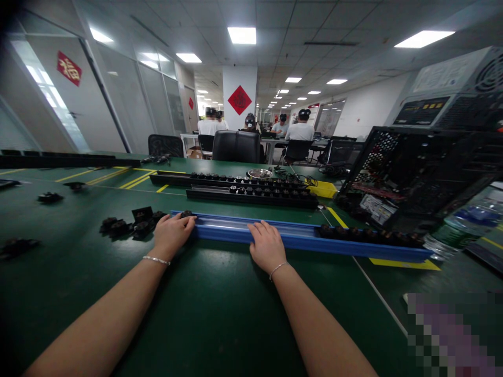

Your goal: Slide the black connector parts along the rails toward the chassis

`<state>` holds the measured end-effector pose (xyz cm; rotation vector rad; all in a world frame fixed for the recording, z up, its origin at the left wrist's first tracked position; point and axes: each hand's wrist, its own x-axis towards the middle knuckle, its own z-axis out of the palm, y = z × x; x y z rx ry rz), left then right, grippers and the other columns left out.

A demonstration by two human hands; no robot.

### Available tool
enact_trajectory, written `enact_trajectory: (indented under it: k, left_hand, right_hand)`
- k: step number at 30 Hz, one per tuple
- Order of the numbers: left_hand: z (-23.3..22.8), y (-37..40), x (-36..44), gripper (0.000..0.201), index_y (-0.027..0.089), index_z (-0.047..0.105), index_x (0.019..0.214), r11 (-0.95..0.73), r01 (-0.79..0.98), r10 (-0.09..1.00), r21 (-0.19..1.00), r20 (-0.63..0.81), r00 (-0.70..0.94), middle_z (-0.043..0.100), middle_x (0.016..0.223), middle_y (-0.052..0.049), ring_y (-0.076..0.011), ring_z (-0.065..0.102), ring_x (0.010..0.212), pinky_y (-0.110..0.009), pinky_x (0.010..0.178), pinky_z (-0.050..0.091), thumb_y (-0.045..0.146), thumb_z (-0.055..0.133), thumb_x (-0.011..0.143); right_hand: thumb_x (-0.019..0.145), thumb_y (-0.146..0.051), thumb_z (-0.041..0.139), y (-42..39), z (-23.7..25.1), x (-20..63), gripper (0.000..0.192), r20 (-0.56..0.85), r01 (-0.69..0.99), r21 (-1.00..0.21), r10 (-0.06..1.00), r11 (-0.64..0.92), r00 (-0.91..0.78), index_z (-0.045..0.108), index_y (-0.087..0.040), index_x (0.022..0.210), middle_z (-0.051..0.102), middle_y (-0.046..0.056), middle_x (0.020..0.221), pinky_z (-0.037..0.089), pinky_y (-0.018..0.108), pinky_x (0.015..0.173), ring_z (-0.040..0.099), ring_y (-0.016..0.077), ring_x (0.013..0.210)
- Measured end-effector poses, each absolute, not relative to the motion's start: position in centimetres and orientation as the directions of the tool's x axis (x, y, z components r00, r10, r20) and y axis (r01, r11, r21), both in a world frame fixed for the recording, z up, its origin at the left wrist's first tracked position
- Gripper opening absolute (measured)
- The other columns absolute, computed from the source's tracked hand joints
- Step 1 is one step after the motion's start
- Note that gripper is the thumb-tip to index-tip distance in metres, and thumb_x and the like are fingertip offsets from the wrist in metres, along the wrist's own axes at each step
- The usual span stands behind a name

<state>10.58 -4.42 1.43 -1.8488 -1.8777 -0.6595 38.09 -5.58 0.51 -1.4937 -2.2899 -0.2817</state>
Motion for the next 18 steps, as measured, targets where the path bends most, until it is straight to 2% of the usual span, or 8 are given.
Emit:
enact_trajectory:
  k: [13, 18]
  left_hand:
    - [1.5, -4.3, 9.3, 0.041, 0.027, 0.072, 0.09, 0.013, 0.999, 0.787, 0.03, 0.617, -0.029, 0.07, 0.09, -0.007, -0.0215, 0.063, 0.087, -0.037, 0.087, 0.038, 0.035, 0.033, 0.087]
    - [1.7, -4.3, 9.0, 0.041, 0.027, 0.073, 0.091, 0.031, 0.999, 0.813, 0.014, 0.581, -0.034, 0.07, 0.09, -0.008, -0.0227, 0.062, 0.092, -0.036, 0.084, 0.04, 0.033, 0.033, 0.087]
  right_hand:
    - [0.079, -0.023, 0.047, -5.7, 0.4, 38.3, 0.046, 0.456, 0.915, -0.049, 0.824, 0.401, -0.337, 0.051, -0.021, 0.124, 0.055, 0.006, 0.126, 0.026, 0.038, 0.102, 0.039, 0.0217, 0.122]
    - [0.078, -0.023, 0.048, -5.6, 0.3, 38.4, 0.044, 0.47, 0.915, -0.045, 0.817, 0.401, -0.335, 0.053, -0.02, 0.122, 0.057, 0.006, 0.122, 0.026, 0.037, 0.101, 0.043, 0.0216, 0.117]
